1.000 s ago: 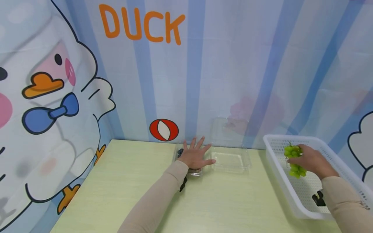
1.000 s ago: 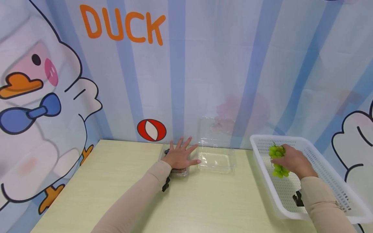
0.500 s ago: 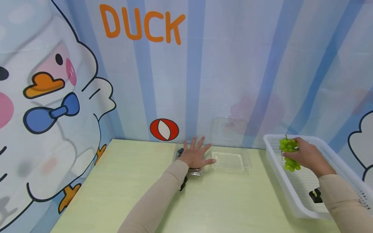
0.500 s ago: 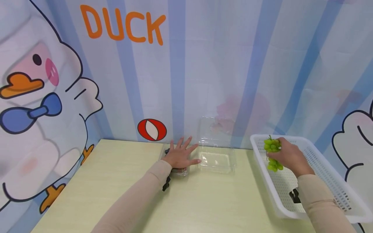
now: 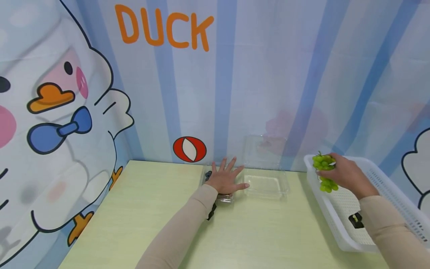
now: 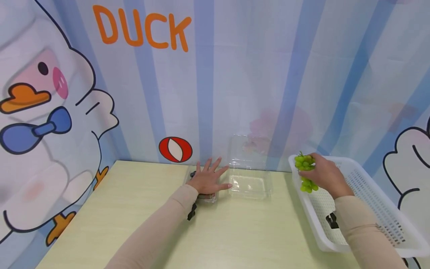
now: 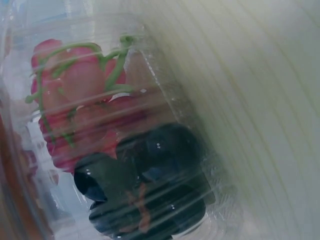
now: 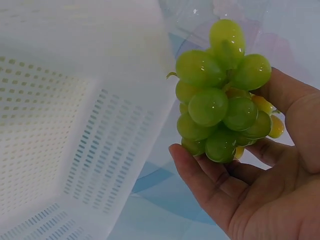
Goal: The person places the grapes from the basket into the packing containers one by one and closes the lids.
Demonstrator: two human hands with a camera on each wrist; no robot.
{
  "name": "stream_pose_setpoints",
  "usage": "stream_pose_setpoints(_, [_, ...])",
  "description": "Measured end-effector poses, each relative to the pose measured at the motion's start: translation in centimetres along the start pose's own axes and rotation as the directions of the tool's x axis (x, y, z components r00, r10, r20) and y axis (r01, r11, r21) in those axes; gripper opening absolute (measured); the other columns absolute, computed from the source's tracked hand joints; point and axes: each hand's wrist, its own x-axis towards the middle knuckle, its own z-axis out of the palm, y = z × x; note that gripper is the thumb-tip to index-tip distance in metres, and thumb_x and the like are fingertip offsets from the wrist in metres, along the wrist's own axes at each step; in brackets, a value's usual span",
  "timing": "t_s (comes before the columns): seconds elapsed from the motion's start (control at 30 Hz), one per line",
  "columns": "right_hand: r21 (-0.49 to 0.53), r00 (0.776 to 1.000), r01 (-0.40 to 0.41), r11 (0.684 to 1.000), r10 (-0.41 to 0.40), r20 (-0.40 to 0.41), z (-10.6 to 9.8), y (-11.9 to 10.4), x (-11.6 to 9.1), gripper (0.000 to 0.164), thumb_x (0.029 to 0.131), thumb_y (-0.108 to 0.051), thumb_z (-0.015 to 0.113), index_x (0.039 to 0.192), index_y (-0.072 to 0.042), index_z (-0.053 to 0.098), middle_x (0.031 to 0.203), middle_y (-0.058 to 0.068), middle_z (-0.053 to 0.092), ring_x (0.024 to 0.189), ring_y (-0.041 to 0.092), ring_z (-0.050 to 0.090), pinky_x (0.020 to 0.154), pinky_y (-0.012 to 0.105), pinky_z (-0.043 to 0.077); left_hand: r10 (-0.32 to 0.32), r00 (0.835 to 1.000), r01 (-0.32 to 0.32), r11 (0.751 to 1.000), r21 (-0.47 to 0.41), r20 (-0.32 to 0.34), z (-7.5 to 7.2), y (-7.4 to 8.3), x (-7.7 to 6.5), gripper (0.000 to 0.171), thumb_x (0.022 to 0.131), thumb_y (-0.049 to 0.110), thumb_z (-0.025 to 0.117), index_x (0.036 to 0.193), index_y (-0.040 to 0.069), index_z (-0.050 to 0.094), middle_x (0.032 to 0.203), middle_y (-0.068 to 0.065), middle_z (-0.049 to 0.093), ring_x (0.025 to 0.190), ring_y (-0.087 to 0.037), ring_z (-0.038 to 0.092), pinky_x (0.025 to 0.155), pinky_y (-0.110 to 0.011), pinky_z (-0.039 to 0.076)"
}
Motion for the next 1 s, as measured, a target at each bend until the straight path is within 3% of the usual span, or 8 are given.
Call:
stream_pose_setpoints(0.57, [0.002,0.998,0.059,0.998,-0.058,-0.02,0.6,-2.1,1.3,0.079,0.095,-0.038,0.071,0.147,0.01,0.038,0.124,0.035,0.059,0.103,0.046,0.062,0.081,0.06,0.052,-0.007,1.0,0.007,1.0,-0.001,-0.011,0.4,-0.2,0.4,0.084,0.094,0.079,0.035,0.163,0.033,0.022,0.172,-0.005,0.003,0.157,-0.041,0.002,0.115,-0.076,0.005])
stream_pose_setpoints(1.0, [0.04,0.996,0.085,0.996,-0.085,0.001,1.3,-4.0,2.0,0.074,0.096,-0.036,0.07,0.147,0.008,0.039,0.117,0.029,0.063,0.097,0.038,0.066,0.077,0.054,0.055,-0.002,1.0,0.002,1.0,-0.014,-0.016,-0.1,0.1,-0.2,0.084,0.095,0.078,0.036,0.163,0.031,0.023,0.172,-0.006,0.006,0.156,-0.041,0.004,0.115,-0.076,0.006])
